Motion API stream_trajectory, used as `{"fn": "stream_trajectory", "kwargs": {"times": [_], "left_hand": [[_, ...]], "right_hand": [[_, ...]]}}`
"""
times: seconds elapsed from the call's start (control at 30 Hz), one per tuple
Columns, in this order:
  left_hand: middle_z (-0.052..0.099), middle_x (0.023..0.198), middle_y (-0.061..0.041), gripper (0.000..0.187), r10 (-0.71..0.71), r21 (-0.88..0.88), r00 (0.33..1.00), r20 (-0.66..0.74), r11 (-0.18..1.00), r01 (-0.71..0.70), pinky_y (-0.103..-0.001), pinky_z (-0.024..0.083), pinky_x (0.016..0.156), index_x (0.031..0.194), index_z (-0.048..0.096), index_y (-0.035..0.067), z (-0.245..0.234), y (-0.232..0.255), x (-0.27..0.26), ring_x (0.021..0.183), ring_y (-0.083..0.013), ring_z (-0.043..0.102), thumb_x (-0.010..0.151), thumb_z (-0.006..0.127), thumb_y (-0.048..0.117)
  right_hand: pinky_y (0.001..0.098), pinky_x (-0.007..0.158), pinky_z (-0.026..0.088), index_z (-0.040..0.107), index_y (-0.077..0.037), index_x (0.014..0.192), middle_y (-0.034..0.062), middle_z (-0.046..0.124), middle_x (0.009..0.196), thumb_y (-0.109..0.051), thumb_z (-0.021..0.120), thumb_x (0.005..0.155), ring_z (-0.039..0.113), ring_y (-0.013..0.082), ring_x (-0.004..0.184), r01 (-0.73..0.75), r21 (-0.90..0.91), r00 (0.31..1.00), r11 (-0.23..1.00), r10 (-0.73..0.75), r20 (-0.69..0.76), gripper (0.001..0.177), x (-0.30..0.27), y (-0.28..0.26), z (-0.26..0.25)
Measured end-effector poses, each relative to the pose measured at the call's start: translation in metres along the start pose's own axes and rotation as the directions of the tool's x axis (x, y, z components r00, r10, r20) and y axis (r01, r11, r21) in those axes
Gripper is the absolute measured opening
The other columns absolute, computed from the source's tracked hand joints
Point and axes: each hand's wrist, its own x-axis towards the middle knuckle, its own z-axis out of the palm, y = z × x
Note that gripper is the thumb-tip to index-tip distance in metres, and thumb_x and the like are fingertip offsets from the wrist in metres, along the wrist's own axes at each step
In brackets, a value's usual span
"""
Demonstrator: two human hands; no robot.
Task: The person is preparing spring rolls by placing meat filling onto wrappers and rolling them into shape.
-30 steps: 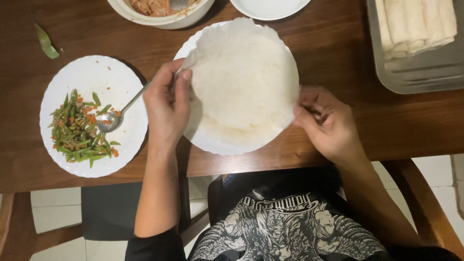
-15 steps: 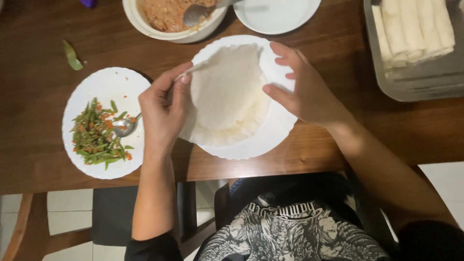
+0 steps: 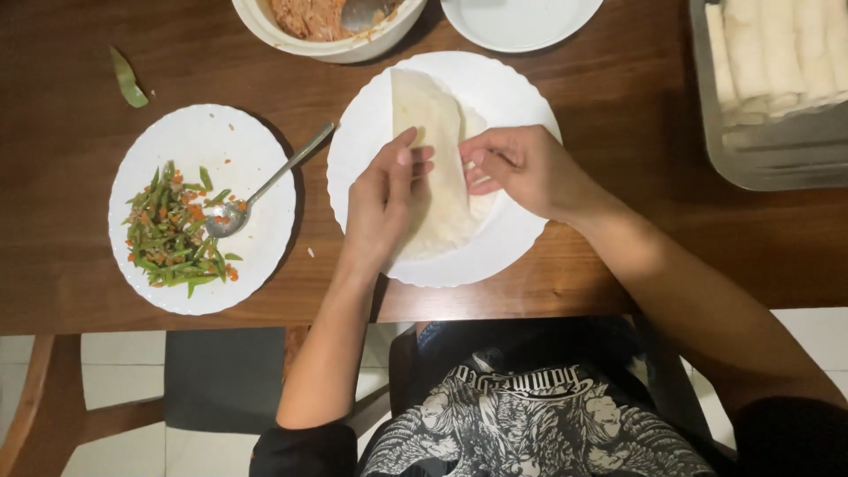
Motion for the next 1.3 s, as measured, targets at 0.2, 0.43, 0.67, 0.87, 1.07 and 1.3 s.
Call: {"fn": "stream_trajectory", "kwargs": {"times": [0.2, 0.43, 0.67, 0.87, 1.07, 1.3], "left_hand": [[0.074, 0.117, -0.02, 0.034, 0.061, 0.134, 0.997, -0.044, 0.989, -0.055, -0.037, 0.063, 0.09, 0.138, 0.057, -0.002, -0.003, -0.001, -0.007, 0.105, -0.0264, 0.075, 0.106, 0.05, 0.008], [0.076, 0.109, -0.017, 0.029, 0.048, 0.085, 0.997, -0.067, 0.995, -0.042, -0.032, 0.065, 0.082, 0.129, 0.065, 0.001, 0.001, -0.005, -0.011, 0.098, -0.0213, 0.075, 0.104, 0.056, 0.012], [0.077, 0.105, -0.018, 0.025, 0.077, 0.113, 0.994, -0.079, 0.991, -0.068, -0.033, 0.064, 0.081, 0.124, 0.068, 0.001, -0.006, 0.0, -0.019, 0.096, -0.0228, 0.076, 0.103, 0.057, 0.009], [0.076, 0.105, -0.02, 0.024, 0.177, 0.199, 0.982, -0.059, 0.967, -0.162, -0.036, 0.064, 0.081, 0.122, 0.071, 0.002, -0.006, 0.005, -0.027, 0.097, -0.0295, 0.076, 0.099, 0.066, 0.007], [0.075, 0.108, -0.017, 0.025, 0.276, 0.308, 0.96, -0.039, 0.918, -0.251, -0.035, 0.064, 0.08, 0.118, 0.072, 0.002, 0.006, -0.009, -0.029, 0.095, -0.0293, 0.076, 0.095, 0.073, 0.01], [0.074, 0.107, -0.014, 0.026, 0.309, 0.357, 0.95, -0.039, 0.893, -0.275, -0.034, 0.064, 0.079, 0.114, 0.073, 0.003, 0.013, -0.006, -0.028, 0.093, -0.0264, 0.075, 0.092, 0.078, 0.014]], "right_hand": [[0.0429, 0.079, 0.066, 0.063, 0.01, 0.123, 0.0278, 0.072, 0.108, 0.003, 0.065, 0.092, 0.076, 0.031, 0.095, -0.098, -0.036, 0.994, 0.995, 0.099, 0.048, 0.032, -0.005, -0.012, 0.006], [0.0406, 0.076, 0.067, 0.063, 0.011, 0.124, 0.0318, 0.071, 0.104, 0.003, 0.071, 0.088, 0.077, 0.0324, 0.093, -0.066, -0.081, 0.998, 0.995, 0.066, -0.008, 0.038, -0.003, -0.005, 0.005], [0.0421, 0.079, 0.066, 0.062, 0.015, 0.124, 0.0329, 0.069, 0.099, 0.006, 0.067, 0.088, 0.076, 0.0354, 0.092, -0.08, -0.073, 0.997, 0.994, 0.08, 0.001, 0.037, -0.002, -0.015, 0.003], [0.0437, 0.08, 0.067, 0.062, 0.014, 0.124, 0.03, 0.069, 0.098, 0.006, 0.066, 0.089, 0.076, 0.0348, 0.094, -0.088, -0.105, 0.996, 0.991, 0.086, -0.026, 0.036, -0.002, -0.015, 0.003], [0.0444, 0.084, 0.067, 0.062, 0.005, 0.133, 0.0198, 0.066, 0.094, 0.006, 0.071, 0.085, 0.074, 0.0268, 0.095, -0.116, -0.017, 0.993, 0.993, 0.116, -0.018, 0.049, -0.001, -0.004, 0.0], [0.0469, 0.085, 0.067, 0.062, 0.001, 0.135, 0.0184, 0.07, 0.092, 0.005, 0.075, 0.085, 0.075, 0.0255, 0.094, -0.08, 0.05, 0.997, 0.996, 0.079, 0.008, 0.052, -0.001, 0.003, 0.003]]}}
